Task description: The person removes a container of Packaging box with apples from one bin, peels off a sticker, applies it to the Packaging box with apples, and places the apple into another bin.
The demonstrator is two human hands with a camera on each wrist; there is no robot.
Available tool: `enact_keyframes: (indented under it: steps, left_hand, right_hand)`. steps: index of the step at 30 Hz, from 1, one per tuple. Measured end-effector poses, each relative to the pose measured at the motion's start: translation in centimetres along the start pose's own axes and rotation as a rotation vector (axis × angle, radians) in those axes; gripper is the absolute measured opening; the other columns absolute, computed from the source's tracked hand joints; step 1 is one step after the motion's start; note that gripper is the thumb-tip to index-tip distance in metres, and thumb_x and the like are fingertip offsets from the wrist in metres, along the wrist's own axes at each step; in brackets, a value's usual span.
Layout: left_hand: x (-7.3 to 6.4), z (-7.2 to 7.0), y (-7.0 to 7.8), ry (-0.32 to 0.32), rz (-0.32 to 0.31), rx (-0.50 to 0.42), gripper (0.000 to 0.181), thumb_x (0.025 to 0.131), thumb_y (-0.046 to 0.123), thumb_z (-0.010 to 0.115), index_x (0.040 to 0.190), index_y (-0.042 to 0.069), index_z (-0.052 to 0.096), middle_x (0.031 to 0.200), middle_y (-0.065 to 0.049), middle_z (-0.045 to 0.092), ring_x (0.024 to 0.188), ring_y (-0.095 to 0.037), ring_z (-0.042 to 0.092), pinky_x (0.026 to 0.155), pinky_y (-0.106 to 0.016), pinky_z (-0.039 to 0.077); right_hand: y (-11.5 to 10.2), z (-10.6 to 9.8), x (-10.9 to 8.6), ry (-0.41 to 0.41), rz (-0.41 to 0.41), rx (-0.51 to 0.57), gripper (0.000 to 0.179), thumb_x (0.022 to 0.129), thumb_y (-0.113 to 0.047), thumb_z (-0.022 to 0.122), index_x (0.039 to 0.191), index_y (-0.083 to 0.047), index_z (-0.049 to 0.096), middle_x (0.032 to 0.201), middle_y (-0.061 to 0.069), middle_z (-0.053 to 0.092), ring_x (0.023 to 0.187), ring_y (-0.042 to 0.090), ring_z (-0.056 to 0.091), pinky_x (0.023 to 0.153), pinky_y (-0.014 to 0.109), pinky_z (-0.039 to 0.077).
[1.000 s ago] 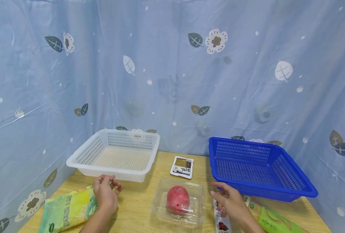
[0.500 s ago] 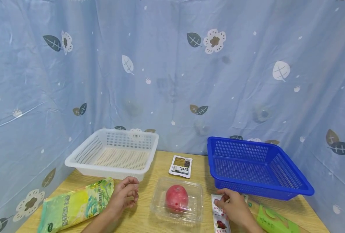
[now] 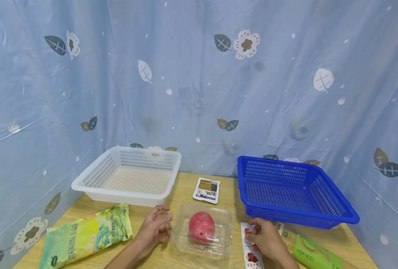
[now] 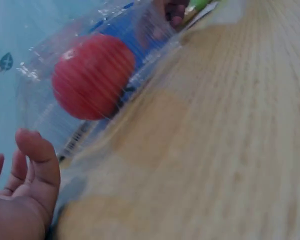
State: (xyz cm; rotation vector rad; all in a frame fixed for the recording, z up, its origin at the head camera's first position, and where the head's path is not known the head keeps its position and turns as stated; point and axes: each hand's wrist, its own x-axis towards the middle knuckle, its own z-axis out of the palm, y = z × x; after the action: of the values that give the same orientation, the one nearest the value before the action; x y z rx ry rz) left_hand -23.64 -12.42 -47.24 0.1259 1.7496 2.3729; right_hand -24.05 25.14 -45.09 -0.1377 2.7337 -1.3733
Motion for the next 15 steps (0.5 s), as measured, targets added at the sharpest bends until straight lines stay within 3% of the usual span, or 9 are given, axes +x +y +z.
enact_keyframes:
  steps: [4,15]
  left_hand:
    - [0.2,0.1,-0.3,-0.031,0.005,-0.011,0.054,0.096,0.017,0.067,0.134,0.004,0.031,0.100,-0.001,0.057,0.069,-0.010,0.056,0.052,-0.019,0.046]
    - [0.0,0.2,-1.1,-0.087,0.016,-0.018,0.066,0.090,0.006,0.072,0.142,-0.001,0.032,0.096,-0.002,0.063,0.074,-0.012,0.060,0.062,-0.024,0.053]
  right_hand:
    - [0.5,0.4,0.1,-0.012,0.009,0.013,0.045,0.084,0.001,0.077,0.124,0.011,0.059,0.081,0.007,0.056,0.051,0.020,0.058,0.040,0.029,0.048]
    - [1.2,1.1,0.4,0.058,0.022,-0.011,0.047,0.080,0.002,0.080,0.123,0.008,0.062,0.079,0.005,0.052,0.046,0.018,0.054,0.037,0.028,0.046]
